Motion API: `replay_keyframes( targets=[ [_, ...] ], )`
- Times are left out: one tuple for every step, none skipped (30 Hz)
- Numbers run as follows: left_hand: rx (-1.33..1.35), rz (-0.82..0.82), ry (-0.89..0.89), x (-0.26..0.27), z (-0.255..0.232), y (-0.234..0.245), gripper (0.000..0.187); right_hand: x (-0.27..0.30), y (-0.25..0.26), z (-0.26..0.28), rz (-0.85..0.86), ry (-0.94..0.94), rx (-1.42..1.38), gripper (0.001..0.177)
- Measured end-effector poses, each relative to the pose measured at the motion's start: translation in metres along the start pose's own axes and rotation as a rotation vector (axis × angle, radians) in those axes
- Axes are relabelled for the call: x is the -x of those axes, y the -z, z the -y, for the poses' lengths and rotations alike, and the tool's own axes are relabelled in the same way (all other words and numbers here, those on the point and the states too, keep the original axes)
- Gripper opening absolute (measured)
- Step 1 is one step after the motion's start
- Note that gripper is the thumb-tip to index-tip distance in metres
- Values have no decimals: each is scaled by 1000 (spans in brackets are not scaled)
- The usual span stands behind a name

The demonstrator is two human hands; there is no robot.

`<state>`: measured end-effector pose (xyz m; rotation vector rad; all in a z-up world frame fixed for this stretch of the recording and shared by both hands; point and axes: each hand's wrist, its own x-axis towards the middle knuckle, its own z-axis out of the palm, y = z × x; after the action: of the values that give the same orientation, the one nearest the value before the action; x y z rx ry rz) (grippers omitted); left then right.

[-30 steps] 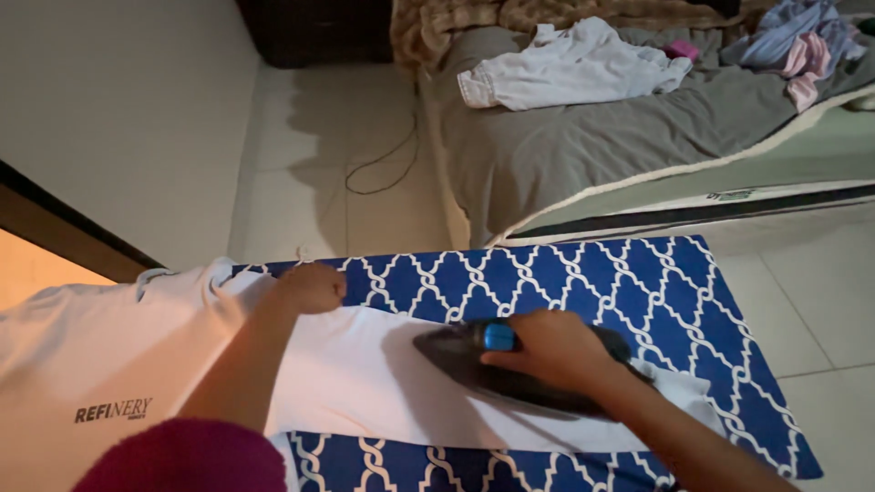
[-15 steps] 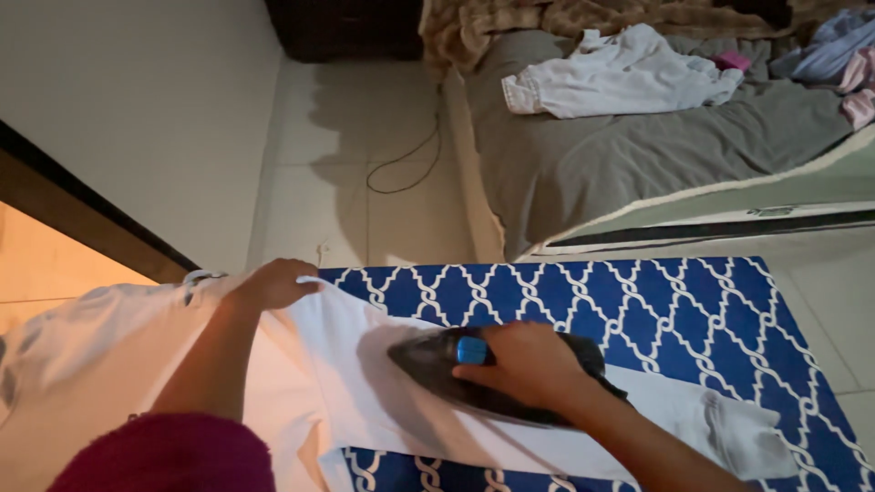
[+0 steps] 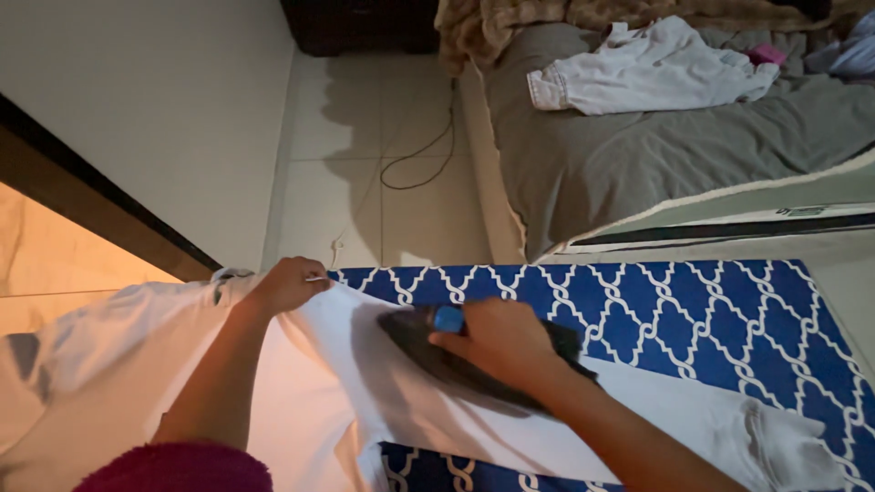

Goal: Ironing and smoothing out a white long-sleeved t-shirt on an ironing board.

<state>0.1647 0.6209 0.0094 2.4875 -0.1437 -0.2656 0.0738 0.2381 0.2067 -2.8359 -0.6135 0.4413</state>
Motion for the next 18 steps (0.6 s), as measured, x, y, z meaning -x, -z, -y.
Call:
replay_keyframes(
  targets=[
    [-1, 1, 0, -2, 1, 0, 33, -7, -2, 4, 0, 0, -1, 60],
    [14, 11, 43, -2, 1, 1, 32, -14, -4, 9, -8, -16, 6, 62],
    [28, 22, 87, -3, 1, 1, 31, -21, -7, 13, -17, -31, 12, 64],
    [27, 21, 87, -4, 1, 1, 31, -26, -7, 17, -17, -30, 12, 64],
    [6, 22, 84, -5, 1, 0, 30, -31, -7, 21, -10, -20, 18, 64],
    [-16, 24, 83, -5, 2, 0, 28, -35, -7, 26, -2, -8, 23, 65],
    [-17, 23, 85, -7, 5, -2, 28, -40, -9, 29, -1, -6, 22, 65],
    [-30, 7, 66, -9, 9, -4, 26, -45, -12, 32, -29, 20, 16, 65],
    [-44, -9, 46, -11, 12, -6, 25, -51, -14, 34, -57, 46, 11, 64],
    [-45, -11, 48, -11, 14, -8, 25, -53, -14, 38, -57, 49, 11, 64],
    [-40, -28, 70, -12, 17, -9, 19, -56, -14, 41, -84, 51, -7, 64],
    [-34, -43, 93, -12, 19, -12, 14, -58, -14, 45, -109, 53, -25, 64],
    [-34, -43, 96, -13, 23, -15, 14, -62, -15, 47, -107, 55, -26, 64],
    [-69, -98, 14, -14, 27, -17, 12, -65, -16, 51, -94, 46, -20, 63],
    [-105, -153, -68, -15, 31, -19, 11, -69, -17, 54, -82, 37, -14, 63],
    [-104, -154, -66, -16, 32, -20, 11, -72, -18, 55, -81, 39, -14, 63],
    [-119, -148, -37, -18, 34, -22, 12, -75, -18, 57, -98, 55, -16, 62],
    [-133, -143, -7, -18, 36, -23, 14, -78, -19, 59, -115, 72, -18, 61]
  ],
)
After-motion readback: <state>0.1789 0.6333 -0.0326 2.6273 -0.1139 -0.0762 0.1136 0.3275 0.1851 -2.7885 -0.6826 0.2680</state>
